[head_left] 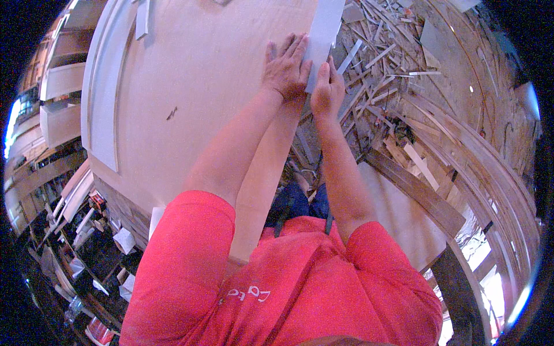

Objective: The person trims the edges of a large white wood veneer sheet on a workbench using a utility knife. They repeatedly align the knife along the edge, cut off excess strips, and remove the trimmed pieces by hand.

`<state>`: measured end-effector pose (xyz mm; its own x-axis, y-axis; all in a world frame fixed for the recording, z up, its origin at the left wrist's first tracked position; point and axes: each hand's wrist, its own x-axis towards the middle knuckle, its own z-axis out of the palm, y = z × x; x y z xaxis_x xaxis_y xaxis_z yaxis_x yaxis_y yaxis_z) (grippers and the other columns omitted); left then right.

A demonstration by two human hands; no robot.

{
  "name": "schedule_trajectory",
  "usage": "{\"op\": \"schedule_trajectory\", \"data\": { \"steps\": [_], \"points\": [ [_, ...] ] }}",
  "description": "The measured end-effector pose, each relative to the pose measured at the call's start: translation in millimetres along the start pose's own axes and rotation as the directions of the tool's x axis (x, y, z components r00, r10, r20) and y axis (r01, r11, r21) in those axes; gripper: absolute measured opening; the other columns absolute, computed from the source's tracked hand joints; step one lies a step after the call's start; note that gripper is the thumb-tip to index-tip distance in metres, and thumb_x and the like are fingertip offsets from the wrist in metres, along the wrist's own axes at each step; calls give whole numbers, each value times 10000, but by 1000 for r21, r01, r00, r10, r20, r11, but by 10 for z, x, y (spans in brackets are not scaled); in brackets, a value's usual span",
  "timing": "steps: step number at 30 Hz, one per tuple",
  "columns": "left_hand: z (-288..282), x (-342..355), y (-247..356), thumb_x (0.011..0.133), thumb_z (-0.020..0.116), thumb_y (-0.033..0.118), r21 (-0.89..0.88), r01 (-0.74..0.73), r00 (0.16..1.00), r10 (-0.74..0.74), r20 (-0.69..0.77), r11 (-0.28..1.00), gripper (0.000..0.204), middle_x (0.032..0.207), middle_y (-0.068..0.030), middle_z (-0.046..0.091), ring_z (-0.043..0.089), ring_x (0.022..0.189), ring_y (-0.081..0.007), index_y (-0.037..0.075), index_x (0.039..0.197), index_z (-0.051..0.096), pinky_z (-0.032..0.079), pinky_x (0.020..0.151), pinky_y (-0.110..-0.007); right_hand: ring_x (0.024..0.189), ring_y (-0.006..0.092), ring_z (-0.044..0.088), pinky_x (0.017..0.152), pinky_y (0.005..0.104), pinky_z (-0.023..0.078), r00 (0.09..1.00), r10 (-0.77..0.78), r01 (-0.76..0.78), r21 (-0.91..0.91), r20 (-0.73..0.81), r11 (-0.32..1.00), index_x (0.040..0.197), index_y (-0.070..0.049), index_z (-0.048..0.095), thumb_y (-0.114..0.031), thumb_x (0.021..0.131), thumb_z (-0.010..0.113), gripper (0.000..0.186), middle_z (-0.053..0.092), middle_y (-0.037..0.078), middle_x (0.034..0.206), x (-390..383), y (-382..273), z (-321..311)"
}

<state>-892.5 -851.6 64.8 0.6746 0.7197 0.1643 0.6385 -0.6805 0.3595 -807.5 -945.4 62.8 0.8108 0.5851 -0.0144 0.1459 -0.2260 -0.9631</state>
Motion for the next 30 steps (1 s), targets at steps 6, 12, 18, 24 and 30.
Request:
{"op": "schedule_trajectory", "data": {
  "steps": [6, 12, 18, 24, 30],
  "points": [
    [43, 25, -27, 977, 481, 383, 18, 2, 1000, -2, 15, 1000, 663, 1627, -35, 371, 288, 1526, -250, 120, 1569, 346, 120, 1220, -623, 1056, 280, 656, 937, 378, 481, 991, 46, -50, 30, 123, 998, 1363, 36, 599, -252, 1047, 509, 438, 689, 235, 1209, 2, 7, -147],
    [50, -8, -57, 983, 468, 384, 4, -7, 1000, 7, 8, 1000, 676, 1634, -49, 356, 280, 1530, -252, 103, 1579, 315, 107, 1222, -625, 985, 305, 588, 926, 381, 453, 995, 25, -19, -66, 97, 998, 1404, 24, 567, -259, 1053, 491, 457, 642, 214, 1080, -746, -112, -287],
    [41, 27, -75, 987, 458, 390, -1, -37, 999, 37, 19, 999, 676, 1631, -63, 359, 271, 1532, -272, 91, 1577, 317, 109, 1217, -633, 972, 344, 586, 917, 402, 456, 999, 14, -8, -121, 48, 993, 1416, 20, 553, -310, 1051, 495, 496, 628, 220, 1040, -533, -83, -181],
    [46, 25, -85, 984, 455, 391, 11, -31, 999, 31, 11, 999, 667, 1630, -66, 362, 275, 1531, -281, 93, 1570, 338, 119, 1212, -635, 962, 368, 597, 909, 409, 462, 999, 41, -38, -110, 31, 993, 1414, -14, 569, -355, 1043, 515, 507, 630, 238, 996, -162, -151, -101],
    [46, 13, -106, 984, 451, 395, 21, -29, 999, 29, 20, 999, 669, 1633, -47, 360, 278, 1531, -275, 98, 1573, 337, 119, 1210, -633, 971, 371, 601, 919, 413, 462, 996, 71, -66, -110, 45, 992, 1405, -12, 577, -351, 1041, 515, 501, 636, 244, 1019, -55, -199, -81]
  ]
}}
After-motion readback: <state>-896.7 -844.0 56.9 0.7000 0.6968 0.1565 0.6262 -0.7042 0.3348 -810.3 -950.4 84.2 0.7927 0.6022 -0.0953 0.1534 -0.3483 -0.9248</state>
